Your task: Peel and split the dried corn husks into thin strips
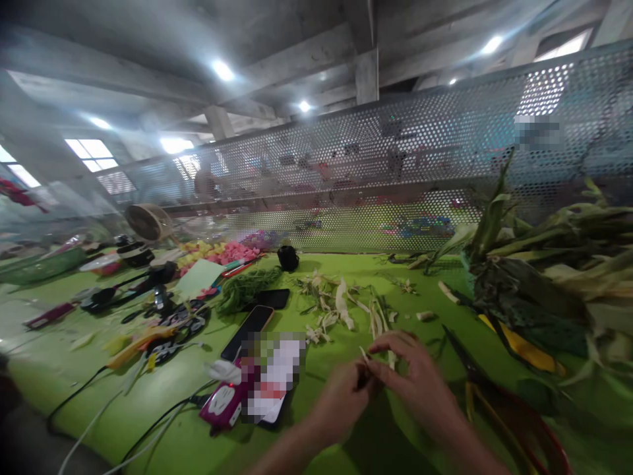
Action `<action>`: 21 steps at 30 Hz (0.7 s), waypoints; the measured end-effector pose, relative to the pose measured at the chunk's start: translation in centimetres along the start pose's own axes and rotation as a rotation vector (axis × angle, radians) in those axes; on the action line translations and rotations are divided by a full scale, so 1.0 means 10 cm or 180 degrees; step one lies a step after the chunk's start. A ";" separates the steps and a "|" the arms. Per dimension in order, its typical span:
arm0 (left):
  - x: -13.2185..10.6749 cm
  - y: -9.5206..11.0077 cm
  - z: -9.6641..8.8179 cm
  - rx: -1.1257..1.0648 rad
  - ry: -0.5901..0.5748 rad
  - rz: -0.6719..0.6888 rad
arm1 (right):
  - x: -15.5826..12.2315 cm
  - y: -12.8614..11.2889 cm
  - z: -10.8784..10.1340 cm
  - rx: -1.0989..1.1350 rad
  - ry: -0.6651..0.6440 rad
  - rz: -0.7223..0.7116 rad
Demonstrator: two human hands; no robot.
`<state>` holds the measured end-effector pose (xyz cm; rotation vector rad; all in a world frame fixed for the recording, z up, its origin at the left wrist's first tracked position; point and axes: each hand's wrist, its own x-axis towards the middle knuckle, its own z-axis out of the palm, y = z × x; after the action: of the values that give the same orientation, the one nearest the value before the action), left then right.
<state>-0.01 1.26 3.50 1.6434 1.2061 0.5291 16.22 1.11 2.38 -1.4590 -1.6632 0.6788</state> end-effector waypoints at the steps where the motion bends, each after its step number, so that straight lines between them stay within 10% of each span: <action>1: -0.01 0.02 0.01 0.0175 -0.0003 -0.0030 | -0.01 0.00 0.00 -0.0118 -0.0045 -0.0098; 13: -0.03 -0.08 0.04 0.0404 -0.0525 0.0264 | -0.05 -0.07 0.04 0.0174 0.0360 0.0414; 21: 0.05 -0.23 -0.01 -0.1433 0.0096 0.0039 | -0.03 -0.05 -0.09 -0.0016 0.0595 0.0330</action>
<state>-0.91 1.82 1.40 1.2624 1.0084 0.7732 16.71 0.66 3.22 -1.5707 -1.4558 0.5756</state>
